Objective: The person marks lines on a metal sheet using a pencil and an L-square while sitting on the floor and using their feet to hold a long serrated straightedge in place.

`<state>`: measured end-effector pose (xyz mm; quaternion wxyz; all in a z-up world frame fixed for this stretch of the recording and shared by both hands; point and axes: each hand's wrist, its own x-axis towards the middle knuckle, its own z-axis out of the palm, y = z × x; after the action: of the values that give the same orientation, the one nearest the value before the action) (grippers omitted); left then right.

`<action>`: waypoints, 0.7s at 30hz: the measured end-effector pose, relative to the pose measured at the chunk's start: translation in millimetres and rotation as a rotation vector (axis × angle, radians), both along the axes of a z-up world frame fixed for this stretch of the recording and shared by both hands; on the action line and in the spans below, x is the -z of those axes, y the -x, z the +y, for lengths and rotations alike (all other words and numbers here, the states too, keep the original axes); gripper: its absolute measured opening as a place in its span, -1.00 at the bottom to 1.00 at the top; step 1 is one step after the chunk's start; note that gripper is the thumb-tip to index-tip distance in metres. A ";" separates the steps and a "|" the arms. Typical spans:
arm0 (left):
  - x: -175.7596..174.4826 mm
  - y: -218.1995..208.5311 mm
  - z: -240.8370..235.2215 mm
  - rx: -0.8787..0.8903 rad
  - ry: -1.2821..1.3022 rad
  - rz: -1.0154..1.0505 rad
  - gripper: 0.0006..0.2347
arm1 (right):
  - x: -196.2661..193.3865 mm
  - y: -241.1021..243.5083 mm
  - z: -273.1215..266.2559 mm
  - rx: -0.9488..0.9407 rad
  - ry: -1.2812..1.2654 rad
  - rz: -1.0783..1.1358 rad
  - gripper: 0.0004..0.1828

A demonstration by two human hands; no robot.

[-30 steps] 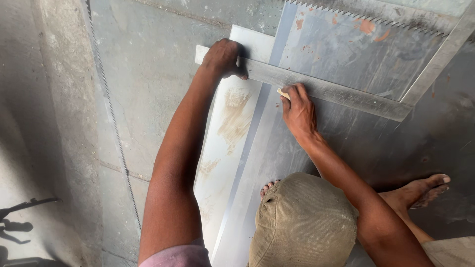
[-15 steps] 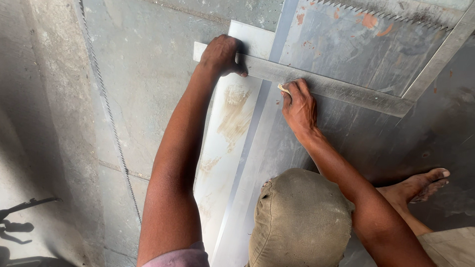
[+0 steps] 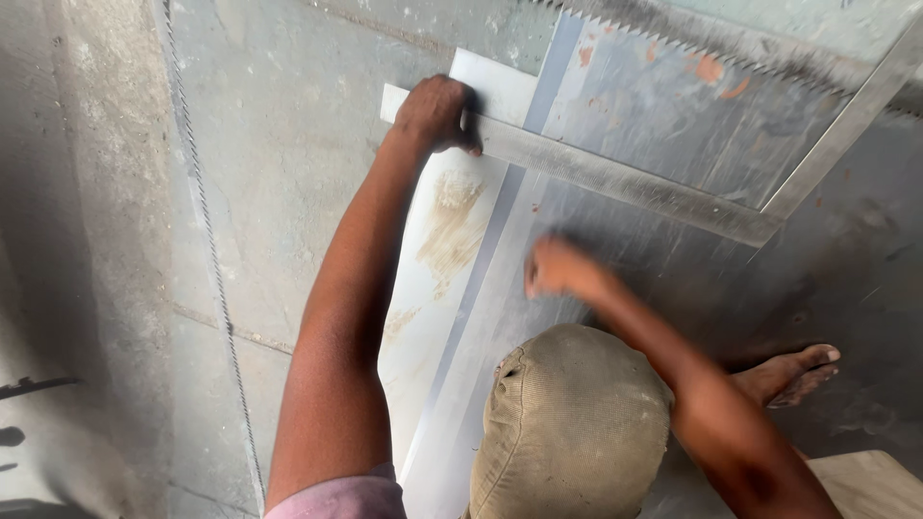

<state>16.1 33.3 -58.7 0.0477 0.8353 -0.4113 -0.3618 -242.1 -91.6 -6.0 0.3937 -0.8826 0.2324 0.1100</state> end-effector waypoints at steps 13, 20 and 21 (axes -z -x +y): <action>-0.8 -2.1 2.3 -0.016 0.070 -0.008 -0.68 | 34.9 -4.0 -3.7 0.167 0.061 -0.260 -0.85; 4.9 -1.1 3.2 -0.027 0.050 -0.029 -0.68 | 22.8 -13.1 -5.5 0.088 0.114 -0.175 -0.92; 9.8 0.5 6.0 -0.016 0.064 -0.045 -0.68 | 24.4 -12.4 -5.4 0.081 0.107 -0.144 -0.92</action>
<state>15.7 39.3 -68.5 0.0679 0.8446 -0.4169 -0.3291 -229.7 -96.9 -30.4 0.3659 -0.8977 0.2447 0.0177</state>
